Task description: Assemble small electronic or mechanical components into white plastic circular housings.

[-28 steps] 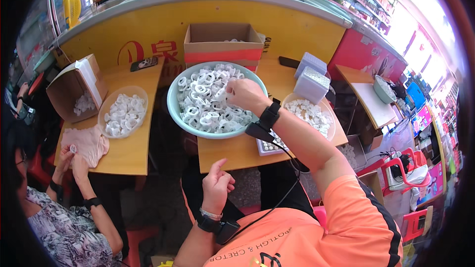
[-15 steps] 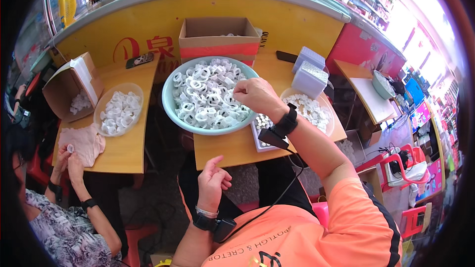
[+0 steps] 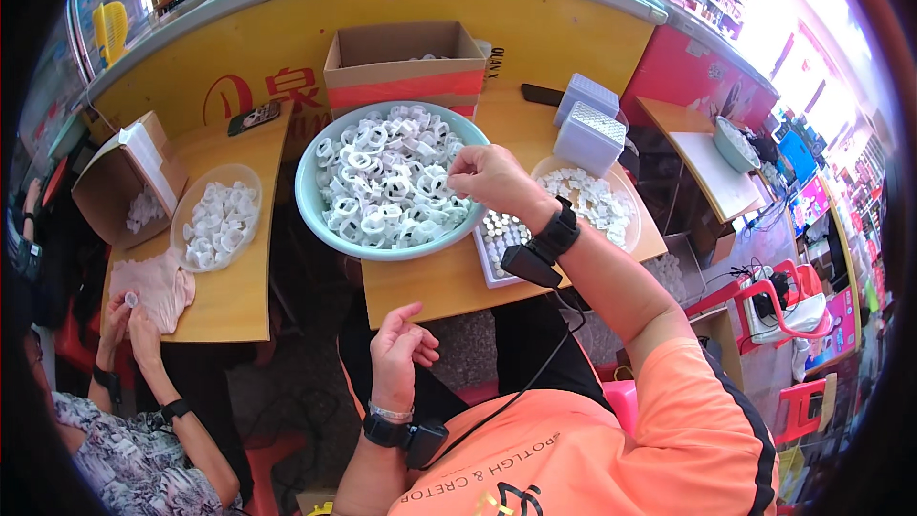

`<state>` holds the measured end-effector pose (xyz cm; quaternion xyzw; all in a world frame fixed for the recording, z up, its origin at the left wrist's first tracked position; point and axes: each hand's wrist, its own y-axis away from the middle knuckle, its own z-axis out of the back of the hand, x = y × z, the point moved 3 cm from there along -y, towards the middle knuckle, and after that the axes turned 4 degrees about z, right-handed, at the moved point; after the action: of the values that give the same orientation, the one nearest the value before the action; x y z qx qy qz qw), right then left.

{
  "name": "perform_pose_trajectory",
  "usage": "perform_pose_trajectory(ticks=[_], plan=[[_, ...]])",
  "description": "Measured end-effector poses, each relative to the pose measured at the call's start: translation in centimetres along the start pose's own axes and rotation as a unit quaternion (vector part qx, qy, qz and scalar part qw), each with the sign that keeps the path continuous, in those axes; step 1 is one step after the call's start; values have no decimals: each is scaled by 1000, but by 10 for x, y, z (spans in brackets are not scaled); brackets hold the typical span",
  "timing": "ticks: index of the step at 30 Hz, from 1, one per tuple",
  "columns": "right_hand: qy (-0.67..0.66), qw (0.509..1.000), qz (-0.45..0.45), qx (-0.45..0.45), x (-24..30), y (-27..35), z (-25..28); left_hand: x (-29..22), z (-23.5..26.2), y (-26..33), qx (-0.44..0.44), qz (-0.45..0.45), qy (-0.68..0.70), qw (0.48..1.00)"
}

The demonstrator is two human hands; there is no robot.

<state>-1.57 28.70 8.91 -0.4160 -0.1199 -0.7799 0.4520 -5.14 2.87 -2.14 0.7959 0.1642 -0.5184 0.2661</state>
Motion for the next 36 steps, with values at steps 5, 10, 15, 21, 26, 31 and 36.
perform_pose_trajectory(ticks=[5, 10, 15, 21, 26, 31, 36], plan=[[-72, 996, -18, 39, 13, 8, -6, 0, 3, 2, 4, 3, 10, 1000], [-260, 942, -25, 210, 44, 51, -30, -12, -5, 9, 37, -36, 111, 992], [-193, 952, 38, 235, 44, 97, -64, -13, -6, 6, 132, -88, 263, 952], [-267, 946, -27, 183, 30, 115, -70, 1, -6, 2, 118, -76, 263, 955], [-95, 993, 59, 29, 14, 123, -42, 3, -7, 1, 76, -53, 242, 966], [193, 969, 84, -127, -24, 103, 5, 6, 0, -2, 63, -51, 240, 967], [274, 955, 64, -89, -45, 88, 4, 7, -2, 0, 82, -37, 251, 964]])
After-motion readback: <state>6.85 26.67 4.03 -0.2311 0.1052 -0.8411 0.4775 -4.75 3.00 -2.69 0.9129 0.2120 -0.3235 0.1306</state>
